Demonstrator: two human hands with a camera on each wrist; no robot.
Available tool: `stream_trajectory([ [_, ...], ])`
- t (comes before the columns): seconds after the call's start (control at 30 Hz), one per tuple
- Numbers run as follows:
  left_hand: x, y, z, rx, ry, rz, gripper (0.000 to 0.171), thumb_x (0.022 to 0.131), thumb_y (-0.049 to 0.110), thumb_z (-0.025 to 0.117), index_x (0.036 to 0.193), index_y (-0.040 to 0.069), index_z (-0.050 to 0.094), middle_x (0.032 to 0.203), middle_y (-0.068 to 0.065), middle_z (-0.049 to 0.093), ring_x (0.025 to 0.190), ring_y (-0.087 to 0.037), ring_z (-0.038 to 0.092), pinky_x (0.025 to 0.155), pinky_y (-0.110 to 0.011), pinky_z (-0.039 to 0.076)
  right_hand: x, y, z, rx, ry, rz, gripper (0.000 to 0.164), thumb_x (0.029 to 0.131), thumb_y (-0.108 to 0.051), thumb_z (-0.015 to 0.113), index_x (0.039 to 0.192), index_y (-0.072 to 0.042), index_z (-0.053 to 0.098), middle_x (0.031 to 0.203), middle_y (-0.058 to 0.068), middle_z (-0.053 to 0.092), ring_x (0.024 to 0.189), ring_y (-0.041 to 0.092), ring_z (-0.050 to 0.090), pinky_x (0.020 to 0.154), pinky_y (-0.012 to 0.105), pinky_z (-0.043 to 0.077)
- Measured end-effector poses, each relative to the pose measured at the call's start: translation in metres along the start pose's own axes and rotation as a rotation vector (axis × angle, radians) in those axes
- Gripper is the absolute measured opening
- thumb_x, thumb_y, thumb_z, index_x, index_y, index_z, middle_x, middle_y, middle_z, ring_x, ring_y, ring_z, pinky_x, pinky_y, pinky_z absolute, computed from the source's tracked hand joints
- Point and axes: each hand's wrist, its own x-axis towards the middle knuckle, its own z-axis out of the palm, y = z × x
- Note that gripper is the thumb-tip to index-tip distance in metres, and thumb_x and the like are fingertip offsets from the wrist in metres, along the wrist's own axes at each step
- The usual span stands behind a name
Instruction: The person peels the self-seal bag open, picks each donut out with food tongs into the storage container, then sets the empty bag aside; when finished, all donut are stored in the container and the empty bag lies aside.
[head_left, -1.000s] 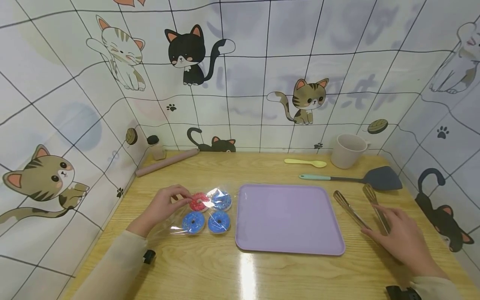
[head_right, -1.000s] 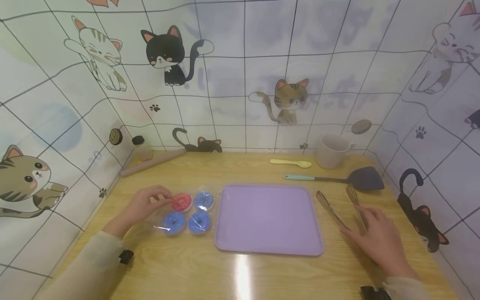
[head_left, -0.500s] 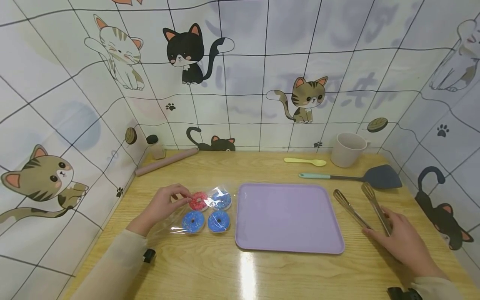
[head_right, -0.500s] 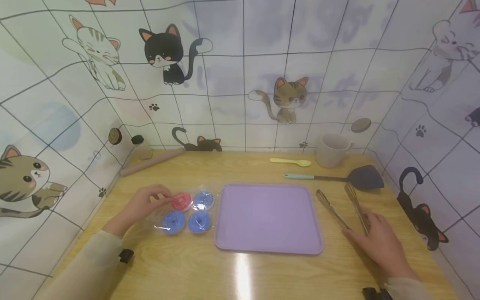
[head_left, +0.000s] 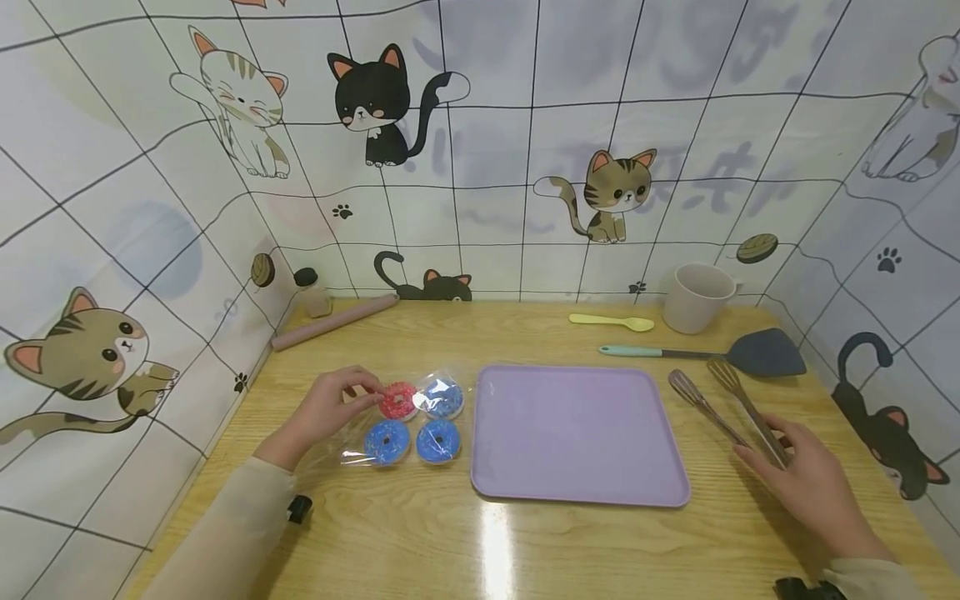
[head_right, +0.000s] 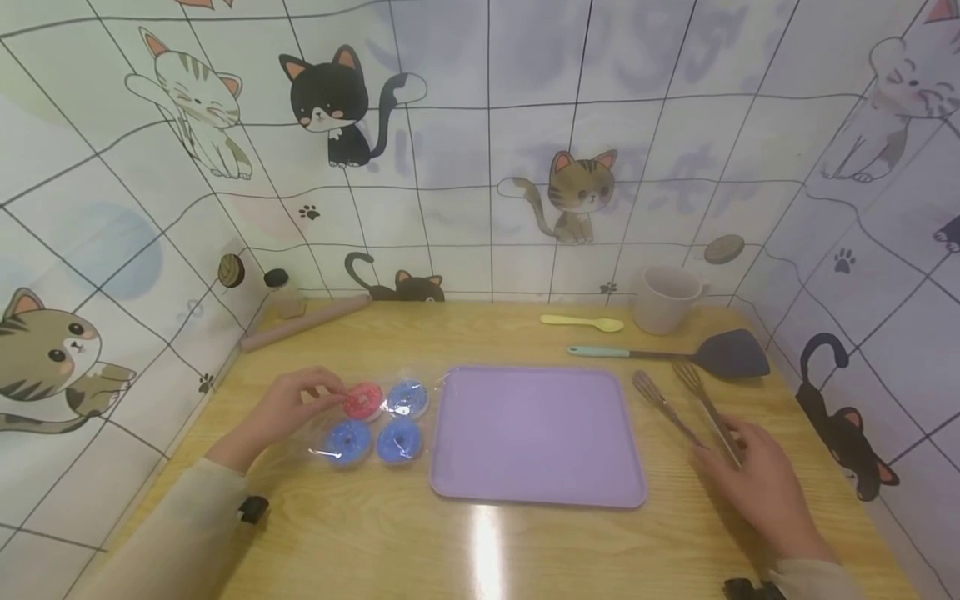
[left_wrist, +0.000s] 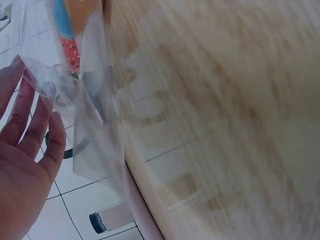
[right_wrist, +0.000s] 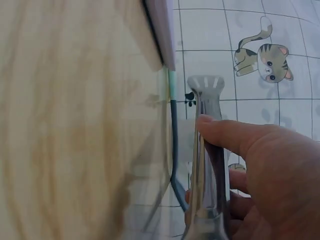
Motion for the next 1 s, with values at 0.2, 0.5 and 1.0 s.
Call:
stream_trajectory([
  [0.2, 0.002, 0.0, -0.001, 0.0, -0.002, -0.01, 0.008, 0.096, 0.016, 0.075, 0.103, 0.02, 0.078, 0.104, 0.009, 0.073, 0.098, -0.014, 0.066, 0.082, -0.035, 0.054, 0.001, -0.023, 0.002, 0.04, 0.041, -0.147, 0.071, 0.09, -0.032, 0.082, 0.144, 0.004, 0.053, 0.133, 0.032, 0.059, 0.113, 0.051, 0.056, 0.08, 0.06, 0.047],
  [0.5, 0.002, -0.001, 0.0, 0.004, -0.001, -0.009, 0.008, 0.096, 0.018, 0.076, 0.103, 0.021, 0.079, 0.105, 0.008, 0.073, 0.098, -0.015, 0.066, 0.082, -0.035, 0.054, 0.009, -0.065, 0.01, 0.069, 0.034, -0.331, 0.062, 0.086, -0.023, 0.086, 0.14, -0.004, 0.061, 0.132, 0.028, 0.062, 0.117, 0.05, 0.056, 0.089, 0.066, 0.045],
  [1.0, 0.004, -0.001, 0.001, 0.003, -0.009, -0.011, 0.006, 0.096, 0.022, 0.076, 0.101, 0.024, 0.078, 0.103, 0.011, 0.073, 0.099, -0.013, 0.066, 0.085, -0.038, 0.054, 0.032, -0.14, 0.044, 0.065, -0.013, -0.561, 0.048, 0.085, -0.016, 0.086, 0.131, -0.013, 0.07, 0.125, 0.009, 0.072, 0.114, 0.033, 0.068, 0.09, 0.055, 0.056],
])
